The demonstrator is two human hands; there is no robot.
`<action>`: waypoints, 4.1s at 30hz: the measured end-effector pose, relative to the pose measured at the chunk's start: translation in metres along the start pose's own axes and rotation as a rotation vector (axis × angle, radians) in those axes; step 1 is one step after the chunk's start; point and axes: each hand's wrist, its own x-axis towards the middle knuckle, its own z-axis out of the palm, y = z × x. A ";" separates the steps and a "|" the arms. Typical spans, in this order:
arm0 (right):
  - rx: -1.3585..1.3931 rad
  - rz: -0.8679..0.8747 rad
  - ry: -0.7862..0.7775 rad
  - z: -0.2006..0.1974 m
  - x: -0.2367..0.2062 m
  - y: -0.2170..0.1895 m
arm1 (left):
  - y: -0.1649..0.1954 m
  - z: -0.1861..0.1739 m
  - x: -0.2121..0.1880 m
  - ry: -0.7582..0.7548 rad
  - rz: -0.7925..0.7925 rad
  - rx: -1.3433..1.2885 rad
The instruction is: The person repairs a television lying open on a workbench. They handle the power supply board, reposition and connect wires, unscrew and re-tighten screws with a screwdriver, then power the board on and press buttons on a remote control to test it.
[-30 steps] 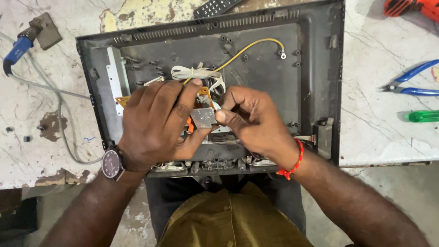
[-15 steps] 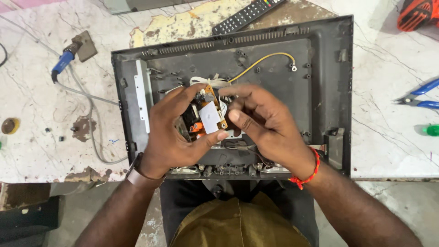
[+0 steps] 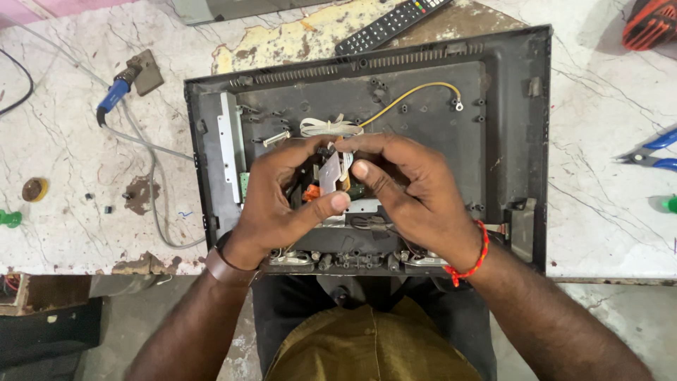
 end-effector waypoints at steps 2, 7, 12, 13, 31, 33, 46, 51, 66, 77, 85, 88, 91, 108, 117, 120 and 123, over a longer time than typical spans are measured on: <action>0.002 0.002 0.010 0.000 -0.001 -0.002 | -0.003 0.001 -0.002 -0.021 -0.041 -0.095; -0.067 -0.001 0.015 0.001 -0.004 -0.009 | -0.004 0.000 -0.003 -0.015 -0.119 -0.184; -0.164 -0.081 0.020 0.001 -0.006 -0.013 | 0.001 0.003 -0.002 0.000 -0.152 -0.297; -0.147 -0.077 0.026 0.001 -0.006 -0.014 | 0.003 0.004 -0.001 -0.003 -0.153 -0.301; -0.543 0.106 0.238 0.015 -0.087 -0.033 | 0.017 0.085 0.005 0.277 -0.243 -0.200; -0.711 0.017 0.215 0.017 -0.095 -0.038 | 0.014 0.097 0.007 0.278 -0.269 -0.247; -0.896 0.121 0.331 0.010 -0.108 -0.034 | -0.003 0.115 -0.014 0.106 -0.287 -0.946; -1.032 0.133 0.319 0.010 -0.108 -0.019 | -0.012 0.107 -0.025 0.007 -0.191 -0.963; -1.198 -0.022 0.194 -0.032 -0.087 -0.002 | -0.056 0.056 -0.043 0.086 0.246 0.511; -1.342 -0.092 0.100 -0.031 -0.061 0.030 | -0.073 0.088 -0.052 -0.022 0.395 0.743; -1.297 -0.031 0.110 -0.031 -0.049 0.039 | -0.079 0.106 -0.059 0.102 0.313 0.663; -1.330 -0.032 0.078 -0.039 -0.043 0.043 | -0.079 0.107 -0.068 0.097 0.311 0.657; -1.343 -0.049 0.081 -0.042 -0.041 0.048 | -0.079 0.106 -0.075 0.089 0.341 0.656; -1.189 0.104 0.306 0.003 -0.083 0.013 | -0.080 0.097 -0.075 0.037 0.377 0.620; -0.774 0.122 0.479 0.028 -0.126 0.046 | -0.063 0.077 -0.047 -0.155 0.484 0.726; -0.702 0.262 0.586 0.032 -0.128 0.049 | -0.056 0.063 -0.023 -0.174 0.654 0.897; -0.758 0.273 0.598 0.032 -0.128 0.052 | -0.051 0.063 0.002 -0.221 0.725 0.968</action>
